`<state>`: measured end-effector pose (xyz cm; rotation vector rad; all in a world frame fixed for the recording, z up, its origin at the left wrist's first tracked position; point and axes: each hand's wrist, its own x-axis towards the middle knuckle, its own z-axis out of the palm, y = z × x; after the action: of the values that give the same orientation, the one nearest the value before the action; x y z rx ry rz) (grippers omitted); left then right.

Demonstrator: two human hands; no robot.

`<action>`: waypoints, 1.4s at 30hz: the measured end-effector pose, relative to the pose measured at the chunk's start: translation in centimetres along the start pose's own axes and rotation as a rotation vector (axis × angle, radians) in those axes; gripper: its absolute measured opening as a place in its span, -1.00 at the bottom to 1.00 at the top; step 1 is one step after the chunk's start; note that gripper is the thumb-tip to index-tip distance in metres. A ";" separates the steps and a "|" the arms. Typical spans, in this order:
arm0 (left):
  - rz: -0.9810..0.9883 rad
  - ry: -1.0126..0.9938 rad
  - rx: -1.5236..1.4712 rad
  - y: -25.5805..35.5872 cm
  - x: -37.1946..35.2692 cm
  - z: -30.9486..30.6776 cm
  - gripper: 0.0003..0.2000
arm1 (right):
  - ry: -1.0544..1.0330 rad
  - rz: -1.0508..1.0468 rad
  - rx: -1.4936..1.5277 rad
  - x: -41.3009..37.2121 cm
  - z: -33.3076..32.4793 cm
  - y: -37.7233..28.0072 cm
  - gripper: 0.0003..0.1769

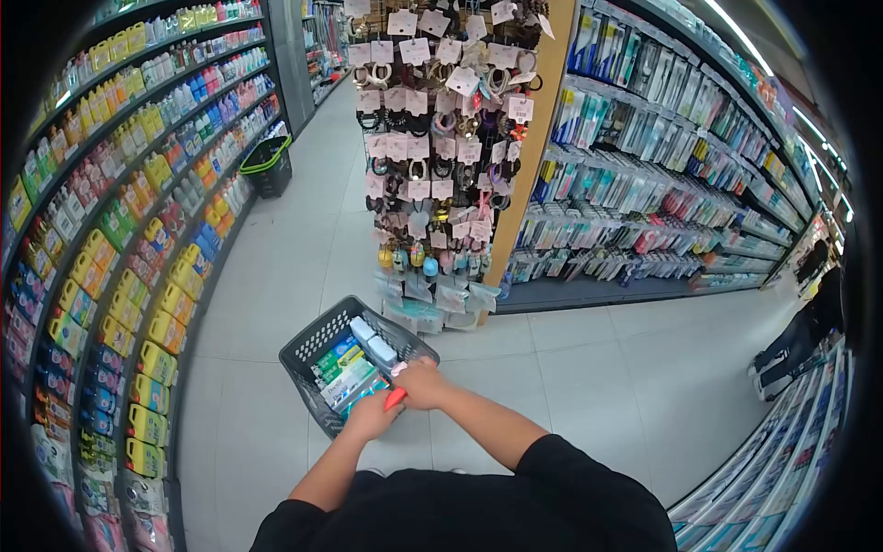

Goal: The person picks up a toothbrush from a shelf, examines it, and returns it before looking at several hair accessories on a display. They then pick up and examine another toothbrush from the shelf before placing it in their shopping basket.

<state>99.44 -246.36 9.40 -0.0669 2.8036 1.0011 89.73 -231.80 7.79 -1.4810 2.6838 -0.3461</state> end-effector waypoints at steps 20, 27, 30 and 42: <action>0.544 -0.491 -0.108 -7.5 -6.9 -0.8 -0.62 | -0.141 0.432 -0.138 -8.1 2.0 -14.1 -0.76; 0.671 -0.723 0.105 -10.9 -7.6 -5.9 -0.63 | -0.501 0.443 0.112 -4.8 2.2 -20.3 -0.76; 0.762 -0.673 0.208 -12.7 -6.4 -7.9 -0.72 | -0.447 0.449 0.316 -3.1 3.5 -21.3 -0.68; 0.969 -0.069 0.347 -12.4 2.9 -8.5 -0.85 | 0.061 0.784 0.663 1.9 4.5 -18.8 -0.53</action>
<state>96.60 -261.31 7.65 1.4277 2.8539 0.5662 104.98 -243.85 7.71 -0.2229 2.5317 -1.0568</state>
